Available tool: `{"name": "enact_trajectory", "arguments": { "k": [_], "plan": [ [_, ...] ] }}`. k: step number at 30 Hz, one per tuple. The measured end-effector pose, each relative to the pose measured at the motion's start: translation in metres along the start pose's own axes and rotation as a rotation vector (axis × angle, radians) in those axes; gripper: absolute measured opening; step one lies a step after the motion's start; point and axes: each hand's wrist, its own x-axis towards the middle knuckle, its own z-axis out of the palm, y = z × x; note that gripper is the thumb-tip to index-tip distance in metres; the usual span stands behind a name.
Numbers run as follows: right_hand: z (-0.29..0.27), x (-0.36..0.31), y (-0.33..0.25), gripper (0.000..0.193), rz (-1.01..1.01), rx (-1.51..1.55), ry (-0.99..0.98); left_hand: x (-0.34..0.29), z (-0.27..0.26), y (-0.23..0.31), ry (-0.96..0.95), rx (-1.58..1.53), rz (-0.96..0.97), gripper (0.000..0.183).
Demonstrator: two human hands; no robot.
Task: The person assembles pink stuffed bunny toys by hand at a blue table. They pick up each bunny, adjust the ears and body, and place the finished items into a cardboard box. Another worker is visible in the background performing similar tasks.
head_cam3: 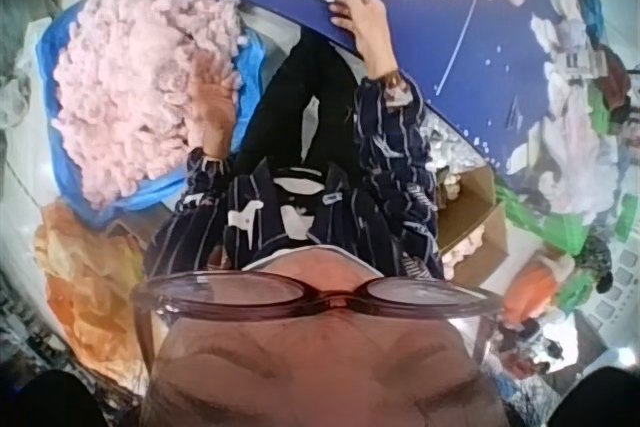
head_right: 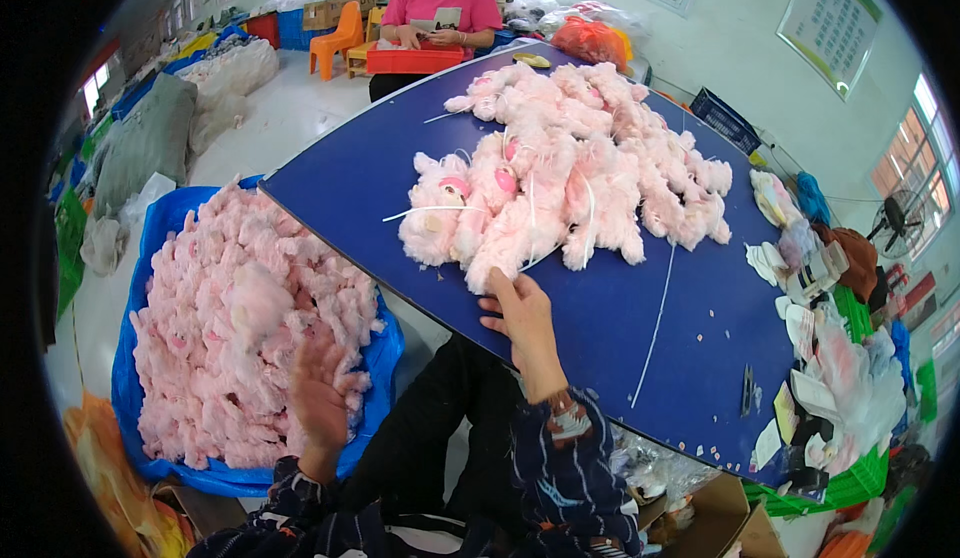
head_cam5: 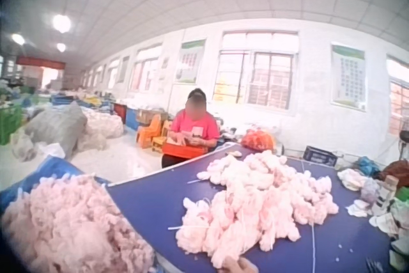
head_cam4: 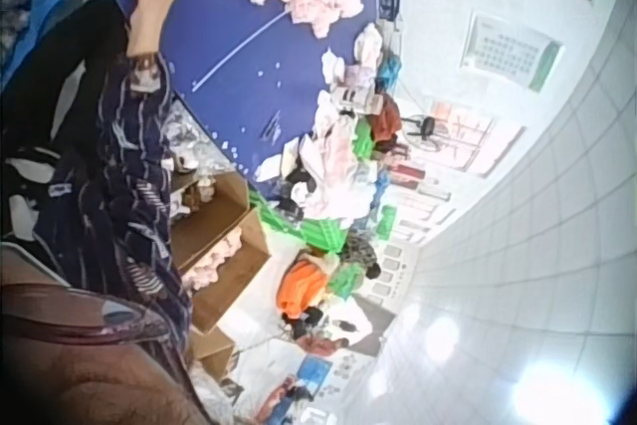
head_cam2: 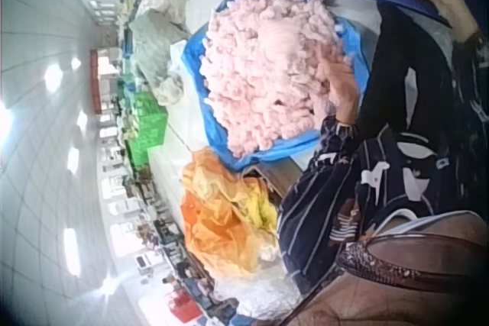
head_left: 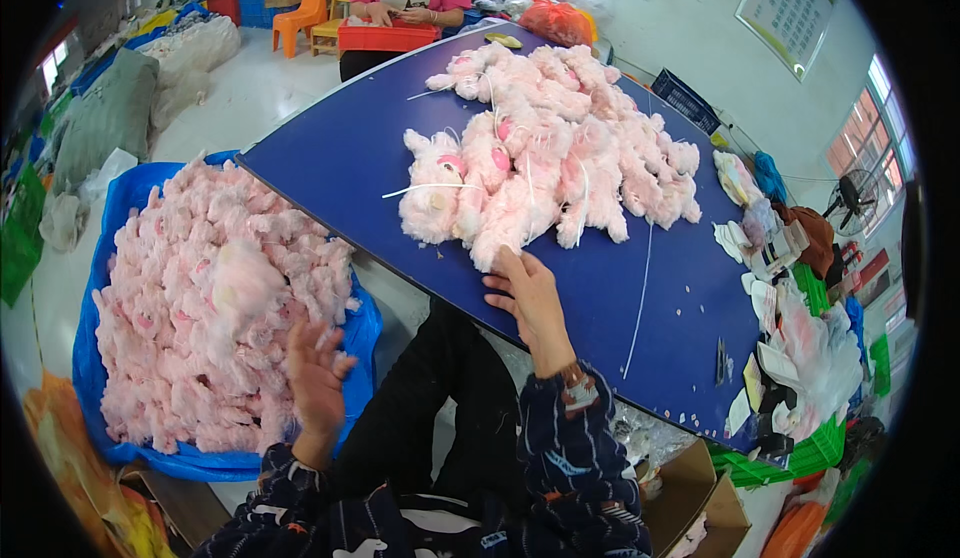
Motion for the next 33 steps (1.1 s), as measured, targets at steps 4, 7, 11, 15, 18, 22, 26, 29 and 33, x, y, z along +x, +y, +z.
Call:
{"name": "enact_trajectory", "arguments": {
  "k": [4,7,11,15,18,22,26,29,33],
  "plan": [
    [-0.010,0.008,0.014,0.019,-0.026,0.407,-0.105,-0.018,-0.001,-0.012,-0.257,0.295,-0.173,0.026],
    [-0.034,-0.012,0.009,0.017,-0.041,0.696,-0.332,-0.020,0.010,-0.025,-0.431,0.453,-0.185,0.024],
    [-0.037,-0.064,-0.014,0.032,-0.166,0.607,-0.220,-0.011,0.034,-0.040,-0.623,0.725,-0.043,0.041],
    [-0.053,-0.109,0.002,0.056,-0.181,0.578,-0.082,-0.007,0.069,-0.042,-0.731,0.946,0.122,0.065],
    [-0.061,-0.146,0.014,0.066,-0.139,0.685,-0.127,-0.005,0.088,-0.042,-0.800,0.994,0.515,0.073],
    [-0.071,-0.170,0.042,0.059,0.038,0.519,-0.618,-0.010,0.088,-0.060,-0.883,0.835,0.796,0.071],
    [-0.060,-0.179,0.022,0.046,0.155,0.387,-0.667,-0.021,0.073,-0.050,-1.106,0.767,0.478,0.054],
    [-0.046,-0.154,-0.012,0.032,0.108,0.030,-0.655,-0.046,0.045,-0.062,-0.878,0.541,-0.011,0.054],
    [-0.030,-0.068,-0.016,0.024,-0.424,-0.222,-0.224,-0.032,0.070,-0.023,-0.829,0.469,-0.378,0.057]
  ]
}}
